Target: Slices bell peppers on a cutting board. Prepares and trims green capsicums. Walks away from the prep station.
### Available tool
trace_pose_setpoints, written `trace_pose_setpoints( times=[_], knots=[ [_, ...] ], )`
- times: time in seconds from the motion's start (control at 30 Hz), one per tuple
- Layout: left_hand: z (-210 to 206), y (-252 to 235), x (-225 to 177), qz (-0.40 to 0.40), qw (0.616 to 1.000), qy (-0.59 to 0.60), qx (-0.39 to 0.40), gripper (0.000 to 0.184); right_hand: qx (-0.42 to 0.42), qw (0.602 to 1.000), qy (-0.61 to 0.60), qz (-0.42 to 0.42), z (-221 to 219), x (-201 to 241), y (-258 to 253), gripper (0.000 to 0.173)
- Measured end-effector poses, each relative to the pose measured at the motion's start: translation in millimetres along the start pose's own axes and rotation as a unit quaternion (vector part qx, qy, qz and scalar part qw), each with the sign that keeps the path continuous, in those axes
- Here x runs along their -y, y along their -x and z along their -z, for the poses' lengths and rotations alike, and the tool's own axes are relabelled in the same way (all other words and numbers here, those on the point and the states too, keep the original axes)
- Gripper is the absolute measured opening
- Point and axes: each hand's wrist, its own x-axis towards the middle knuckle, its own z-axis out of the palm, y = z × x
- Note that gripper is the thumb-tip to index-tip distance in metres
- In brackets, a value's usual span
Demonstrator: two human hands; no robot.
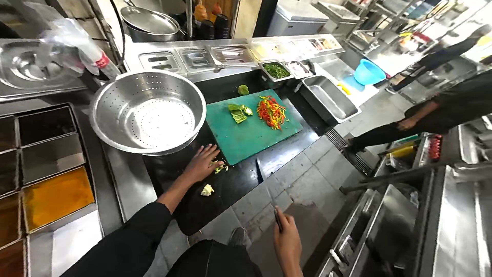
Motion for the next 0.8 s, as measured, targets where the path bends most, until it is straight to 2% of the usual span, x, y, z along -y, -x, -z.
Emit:
trace_pose_setpoints(
  times=[0.17, 0.27, 0.37, 0.43, 0.57, 0.7, 0.8],
  knots=[
    [-4, 38, -7, -0.104, 0.989, 0.098, 0.031, 0.048, 0.022, 0.998, -0.013, 0.059, -12, 45, 54, 0.048],
    [-4, 51, -16, -0.051, 0.978, 0.199, -0.037, 0.045, -0.004, 0.995, -0.018, 0.096, -15, 56, 55, 0.046],
    [-5, 58, -18, 0.049, 0.944, 0.288, -0.154, 0.046, -0.013, 0.992, -0.009, 0.123, -20, 68, 32, 0.046],
    [-5, 61, -20, 0.083, 0.924, 0.321, -0.193, 0.05, -0.006, 0.991, 0.003, 0.132, -27, 75, 12, 0.045],
    [-7, 66, -21, 0.105, 0.909, 0.333, -0.228, 0.053, 0.032, 0.995, 0.017, 0.095, -37, 92, -11, 0.045],
    [-8, 65, -22, 0.112, 0.904, 0.332, -0.246, 0.051, 0.064, 0.994, 0.008, 0.083, -40, 103, -1, 0.046],
    [-9, 64, -22, 0.112, 0.904, 0.328, -0.252, 0.048, 0.053, 0.995, -0.003, 0.085, -40, 106, -2, 0.045]
  ],
)
